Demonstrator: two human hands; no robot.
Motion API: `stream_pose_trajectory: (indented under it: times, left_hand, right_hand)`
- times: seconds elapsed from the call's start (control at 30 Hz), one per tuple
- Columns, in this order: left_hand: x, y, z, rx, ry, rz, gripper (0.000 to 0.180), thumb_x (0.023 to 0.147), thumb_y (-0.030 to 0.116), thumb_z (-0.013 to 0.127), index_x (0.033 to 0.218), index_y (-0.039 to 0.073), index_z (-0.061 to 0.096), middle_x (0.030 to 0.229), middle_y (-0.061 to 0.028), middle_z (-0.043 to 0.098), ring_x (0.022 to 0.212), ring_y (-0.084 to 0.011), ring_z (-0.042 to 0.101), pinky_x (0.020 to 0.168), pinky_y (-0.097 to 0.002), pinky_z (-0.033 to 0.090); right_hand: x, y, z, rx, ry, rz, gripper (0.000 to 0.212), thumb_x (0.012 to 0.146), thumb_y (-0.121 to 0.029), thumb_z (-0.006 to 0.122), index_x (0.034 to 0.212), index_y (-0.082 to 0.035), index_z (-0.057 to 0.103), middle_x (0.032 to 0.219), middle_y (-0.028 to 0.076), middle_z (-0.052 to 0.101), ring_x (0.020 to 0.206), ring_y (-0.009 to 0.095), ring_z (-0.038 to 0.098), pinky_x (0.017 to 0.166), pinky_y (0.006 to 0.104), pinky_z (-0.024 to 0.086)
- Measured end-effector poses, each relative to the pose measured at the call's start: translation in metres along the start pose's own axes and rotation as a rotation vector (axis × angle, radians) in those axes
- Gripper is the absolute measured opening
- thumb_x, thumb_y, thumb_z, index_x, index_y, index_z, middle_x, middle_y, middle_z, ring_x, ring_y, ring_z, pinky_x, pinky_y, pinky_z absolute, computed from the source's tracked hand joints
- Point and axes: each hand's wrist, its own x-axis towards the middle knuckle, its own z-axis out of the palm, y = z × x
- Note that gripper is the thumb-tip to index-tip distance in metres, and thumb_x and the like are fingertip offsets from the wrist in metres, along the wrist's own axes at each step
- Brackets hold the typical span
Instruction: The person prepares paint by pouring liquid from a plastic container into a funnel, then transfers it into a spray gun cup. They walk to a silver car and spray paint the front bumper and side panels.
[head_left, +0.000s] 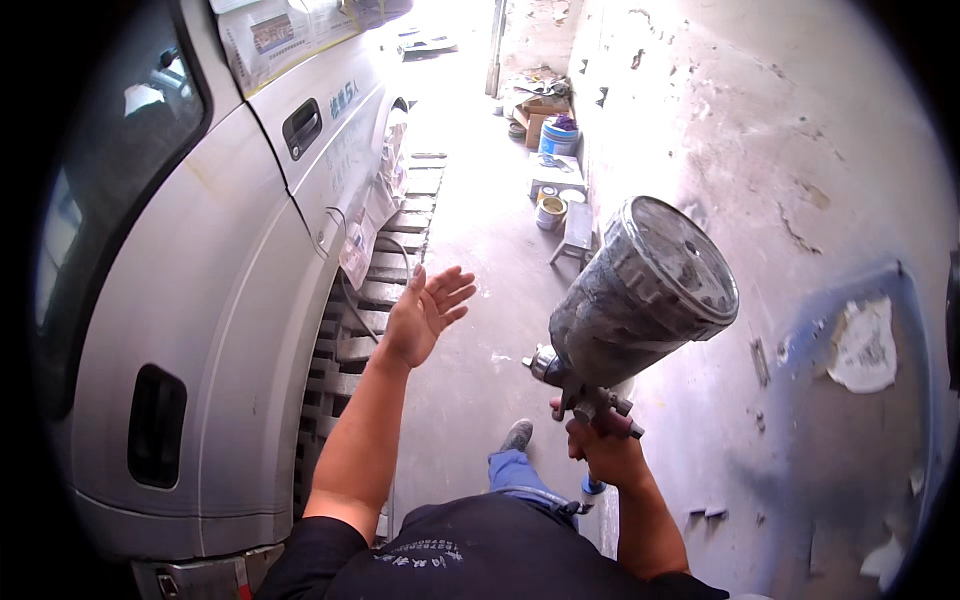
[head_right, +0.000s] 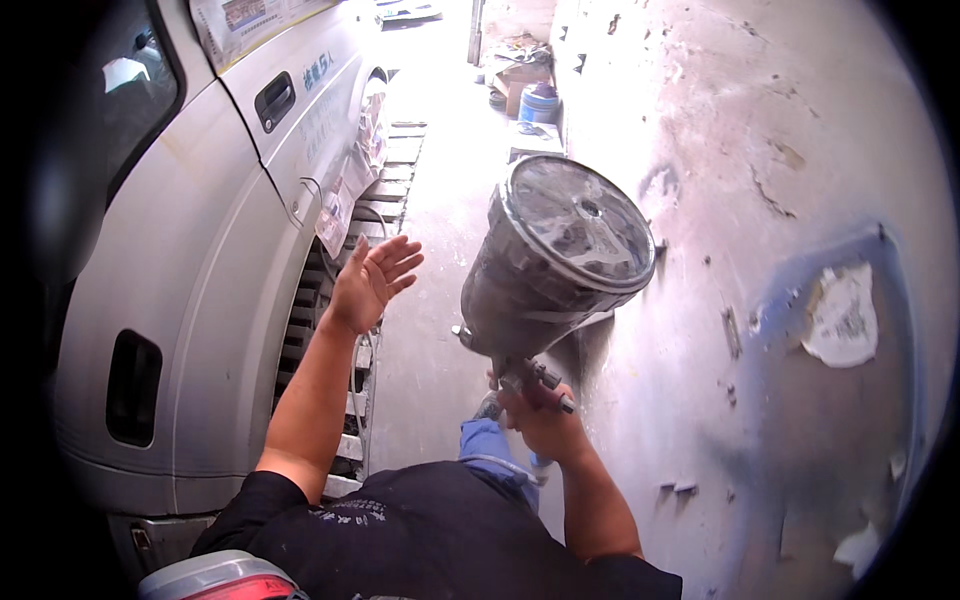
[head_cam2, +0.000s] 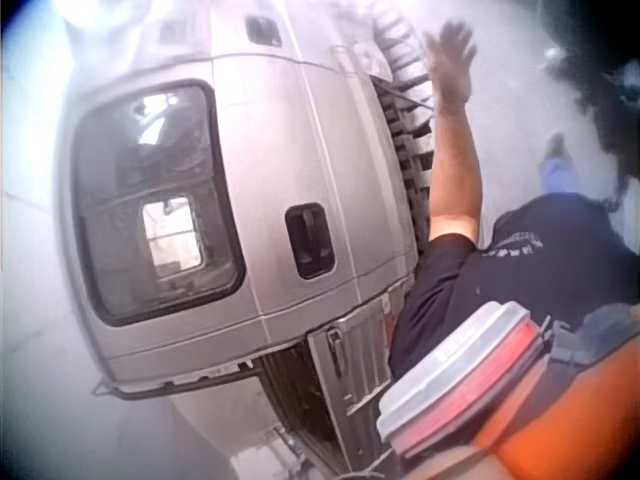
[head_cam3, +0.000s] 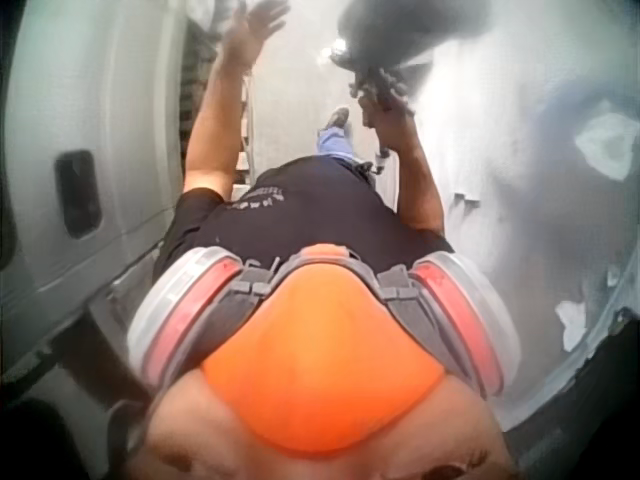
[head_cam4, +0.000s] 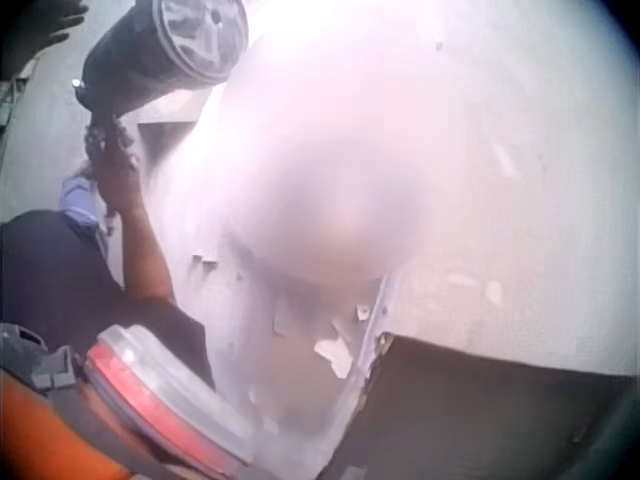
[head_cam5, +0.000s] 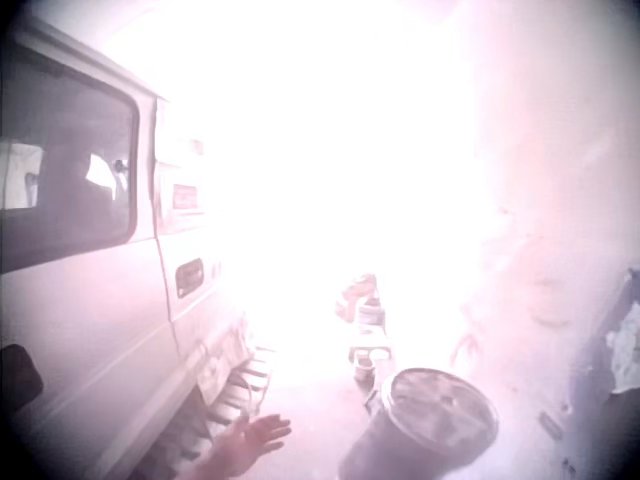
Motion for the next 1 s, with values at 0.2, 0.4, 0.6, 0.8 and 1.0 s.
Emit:
stream_pose_trajectory:
  times: [0.2, 0.4, 0.6, 0.8, 1.0]
  left_hand:
    - [0.13, 0.017, -0.005, -0.01, 0.109, 0.024, 0.066, 0.096, 0.055, 0.024, 0.131, 0.002, 0.043, 0.132, -0.0169, 0.05, 0.124, -0.0285, 0.046, 0.102, -0.0391, 0.035]
    - [0.223, -0.017, -0.028, 0.013, 0.113, -0.113, 0.062, 0.096, 0.054, 0.027, 0.129, 0.006, 0.045, 0.129, -0.0141, 0.053, 0.12, -0.0277, 0.05, 0.098, -0.0393, 0.038]
    - [0.285, -0.122, -0.076, -0.001, 0.083, -0.56, 0.063, 0.096, 0.049, 0.036, 0.138, 0.002, 0.034, 0.13, -0.0157, 0.051, 0.117, -0.0261, 0.052, 0.095, -0.0367, 0.04]
    - [0.382, -0.138, -0.15, 0.099, 0.023, -0.763, 0.054, 0.095, 0.043, 0.044, 0.133, 0.005, 0.039, 0.123, -0.0118, 0.055, 0.11, -0.022, 0.055, 0.09, -0.0349, 0.044]
    - [0.497, -0.069, -0.194, 0.137, 0.06, -0.687, 0.053, 0.095, 0.04, 0.047, 0.133, 0.003, 0.04, 0.124, -0.0126, 0.053, 0.112, -0.0225, 0.054, 0.092, -0.0359, 0.043]
  right_hand:
    - [0.144, -0.018, -0.07, 0.027, -0.05, -0.015, 0.026, 0.089, -0.008, 0.057, 0.114, -0.004, 0.061, 0.078, -0.001, 0.058, 0.056, 0.004, 0.049, 0.05, 0.0222, 0.042]
    - [0.286, -0.038, -0.119, 0.023, 0.134, -0.03, 0.021, 0.091, -0.014, 0.056, 0.11, -0.005, 0.061, 0.071, -0.001, 0.055, 0.051, 0.005, 0.048, 0.046, 0.0221, 0.039]
    - [0.464, -0.03, -0.16, -0.073, 0.386, -0.073, 0.025, 0.093, -0.027, 0.059, 0.101, -0.004, 0.06, 0.07, -0.001, 0.056, 0.05, 0.006, 0.049, 0.044, 0.0223, 0.039]
    - [0.632, -0.024, -0.173, -0.121, 0.447, -0.015, 0.03, 0.092, -0.035, 0.057, 0.1, -0.006, 0.06, 0.052, -0.003, 0.048, 0.04, 0.007, 0.043, 0.036, 0.0222, 0.032]
    - [0.746, -0.05, -0.166, -0.08, 0.404, 0.058, 0.031, 0.092, -0.038, 0.056, 0.098, -0.008, 0.058, 0.052, -0.002, 0.049, 0.04, 0.008, 0.045, 0.037, 0.023, 0.034]
